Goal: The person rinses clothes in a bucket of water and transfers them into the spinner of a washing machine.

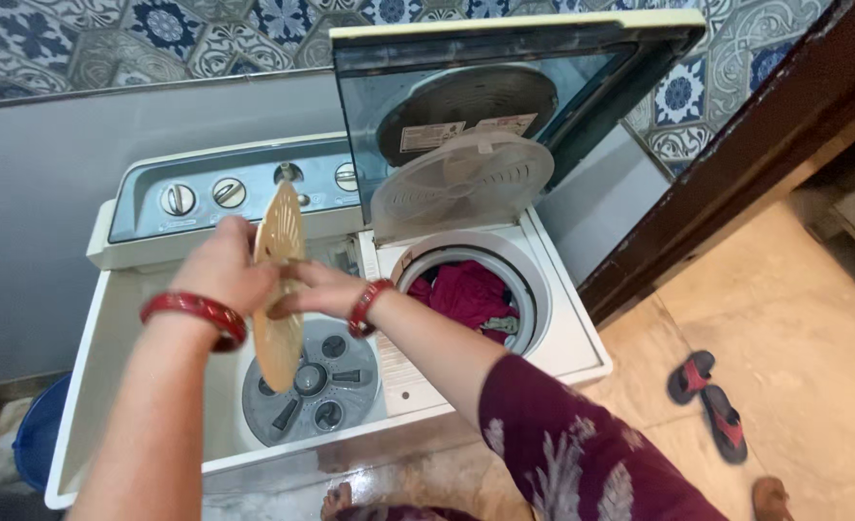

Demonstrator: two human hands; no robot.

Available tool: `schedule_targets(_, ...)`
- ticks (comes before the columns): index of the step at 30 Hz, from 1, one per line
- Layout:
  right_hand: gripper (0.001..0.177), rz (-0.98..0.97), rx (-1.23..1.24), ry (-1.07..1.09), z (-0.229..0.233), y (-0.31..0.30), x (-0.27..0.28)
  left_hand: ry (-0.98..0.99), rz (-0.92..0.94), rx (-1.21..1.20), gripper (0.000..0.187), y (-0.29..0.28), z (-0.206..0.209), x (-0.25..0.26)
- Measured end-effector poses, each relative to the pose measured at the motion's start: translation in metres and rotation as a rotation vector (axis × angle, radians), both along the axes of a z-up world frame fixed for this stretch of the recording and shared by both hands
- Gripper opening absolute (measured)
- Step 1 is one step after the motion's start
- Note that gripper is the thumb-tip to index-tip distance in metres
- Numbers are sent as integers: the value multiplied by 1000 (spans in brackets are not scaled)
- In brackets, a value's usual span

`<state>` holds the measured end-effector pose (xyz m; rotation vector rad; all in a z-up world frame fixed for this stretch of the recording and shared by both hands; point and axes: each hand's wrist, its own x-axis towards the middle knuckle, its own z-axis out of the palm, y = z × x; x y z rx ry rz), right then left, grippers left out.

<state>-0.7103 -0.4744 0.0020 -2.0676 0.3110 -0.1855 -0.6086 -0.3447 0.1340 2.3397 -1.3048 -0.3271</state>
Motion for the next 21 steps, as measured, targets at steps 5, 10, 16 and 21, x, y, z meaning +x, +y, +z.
schedule_targets(5,78,-24,430,-244,-45,-7,-55,300,126,-91,55,6,-15,-49)
schedule_targets(10,76,-111,-26,-99,-58,-50,-112,743,88,-215,66,-29,-63,-77)
schedule_targets(16,94,-229,-346,397,-31,-93,-204,983,4,-9,120,-81,-155,-96)
schedule_targets(21,90,-191,-585,740,-38,-100,-218,108,-270,195,115,-108,-186,-142)
